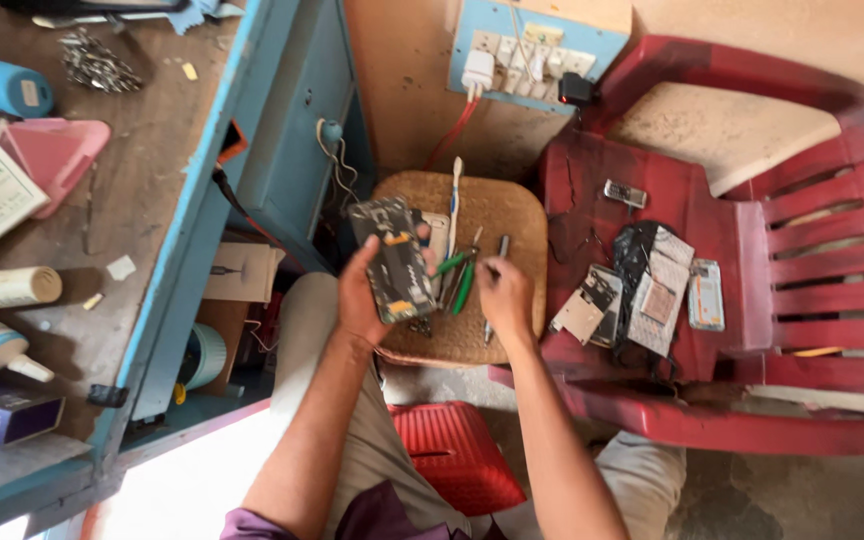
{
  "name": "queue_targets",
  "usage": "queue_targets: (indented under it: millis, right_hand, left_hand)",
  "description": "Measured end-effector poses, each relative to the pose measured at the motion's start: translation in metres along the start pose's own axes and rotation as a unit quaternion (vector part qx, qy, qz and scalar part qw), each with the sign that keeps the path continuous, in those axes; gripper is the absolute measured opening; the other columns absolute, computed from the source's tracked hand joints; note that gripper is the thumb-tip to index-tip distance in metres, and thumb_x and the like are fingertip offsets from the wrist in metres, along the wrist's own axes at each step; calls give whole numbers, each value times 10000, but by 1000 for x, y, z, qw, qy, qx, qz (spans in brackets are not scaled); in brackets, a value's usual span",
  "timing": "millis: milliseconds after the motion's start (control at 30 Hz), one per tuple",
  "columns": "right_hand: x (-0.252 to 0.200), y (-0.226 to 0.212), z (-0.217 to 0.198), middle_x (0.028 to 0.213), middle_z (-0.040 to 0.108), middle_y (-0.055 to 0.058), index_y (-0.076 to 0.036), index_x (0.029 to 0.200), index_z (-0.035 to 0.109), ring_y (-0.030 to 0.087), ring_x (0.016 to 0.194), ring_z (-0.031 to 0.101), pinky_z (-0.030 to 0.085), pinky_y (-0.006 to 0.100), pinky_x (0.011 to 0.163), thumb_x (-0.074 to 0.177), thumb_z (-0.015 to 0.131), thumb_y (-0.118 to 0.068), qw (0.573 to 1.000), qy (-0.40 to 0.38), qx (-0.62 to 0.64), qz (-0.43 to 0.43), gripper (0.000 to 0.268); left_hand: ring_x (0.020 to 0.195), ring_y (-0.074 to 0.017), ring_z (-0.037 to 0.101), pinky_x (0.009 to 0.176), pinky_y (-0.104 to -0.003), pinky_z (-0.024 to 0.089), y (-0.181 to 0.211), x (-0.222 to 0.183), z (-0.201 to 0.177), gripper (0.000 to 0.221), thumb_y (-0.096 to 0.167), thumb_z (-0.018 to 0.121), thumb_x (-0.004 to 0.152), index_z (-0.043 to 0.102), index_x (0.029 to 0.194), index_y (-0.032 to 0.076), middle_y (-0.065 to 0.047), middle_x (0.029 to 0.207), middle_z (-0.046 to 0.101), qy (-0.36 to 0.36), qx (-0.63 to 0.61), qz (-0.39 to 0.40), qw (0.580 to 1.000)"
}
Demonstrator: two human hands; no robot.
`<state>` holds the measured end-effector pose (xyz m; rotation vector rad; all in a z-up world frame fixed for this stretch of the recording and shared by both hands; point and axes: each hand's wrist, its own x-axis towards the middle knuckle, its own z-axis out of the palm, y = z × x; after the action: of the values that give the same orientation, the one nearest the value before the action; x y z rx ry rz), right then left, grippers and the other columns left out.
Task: The person uses a green screwdriver to remove screws from a mobile phone motherboard held in their left hand. They then use a toothbrush to clean the board's surface and connectors.
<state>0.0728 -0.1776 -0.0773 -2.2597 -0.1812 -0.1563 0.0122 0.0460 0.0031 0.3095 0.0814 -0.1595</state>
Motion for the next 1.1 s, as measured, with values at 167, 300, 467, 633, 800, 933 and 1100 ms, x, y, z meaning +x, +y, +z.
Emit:
queue_targets:
  millis: [167,300,467,633,800,933,1100]
  right_hand:
    - [73,-20,32,888,731,222,-79,962,802,412,851,722,550,484,743,915,686,-229,989,-71,-128,25,196]
    - [86,-40,40,855,752,180,-89,934,797,342,809,740,548,452,736,884,722,-317,965,-150,-123,174,245]
    - [91,-30,42,787,760,157,-92,902,822,284,731,756,561,409,718,857,722,-350,960,-158,-128,190,280]
    - [90,-12,43,803,750,184,-61,922,802,299,745,762,570,422,710,854,720,-350,970,-100,-112,190,308]
    - [85,-17,35,850,751,172,-119,945,809,337,802,745,558,446,743,827,736,-363,971,-125,-123,161,280]
    - [89,-23,41,831,750,181,-132,928,814,351,810,742,545,463,761,853,728,-397,968,-146,-123,166,289]
    - [96,-22,40,808,738,206,-78,861,805,364,792,741,546,466,753,837,738,-417,957,-150,-136,205,346]
  left_hand:
    - [993,-282,737,892,-397,610,-6,0,-1,720,522,383,1106,513,1476,-82,-220,1176,704,-7,19,-37,999]
    - [992,-276,740,892,-395,608,-6,4,0,735,532,354,1094,485,1480,-80,-217,1199,708,-12,-6,-53,998]
    - [1031,-256,727,939,-395,593,-5,7,3,725,516,343,1088,461,1496,-72,-190,1248,703,-4,-16,-60,998]
    - [1074,-260,710,984,-388,569,-7,7,5,738,528,337,1136,471,1531,-80,-208,1240,695,-55,-10,-72,996]
    - [1076,-263,711,984,-397,575,-13,6,9,729,530,334,1098,475,1500,-62,-204,1233,694,-21,22,-80,996]
    - [1081,-271,713,986,-400,574,-11,5,7,732,534,334,1101,479,1502,-60,-211,1240,687,-28,3,-90,996]
    - [1065,-278,710,973,-410,576,-11,6,5,697,516,346,1103,471,1505,-39,-201,1288,677,-29,8,-77,997]
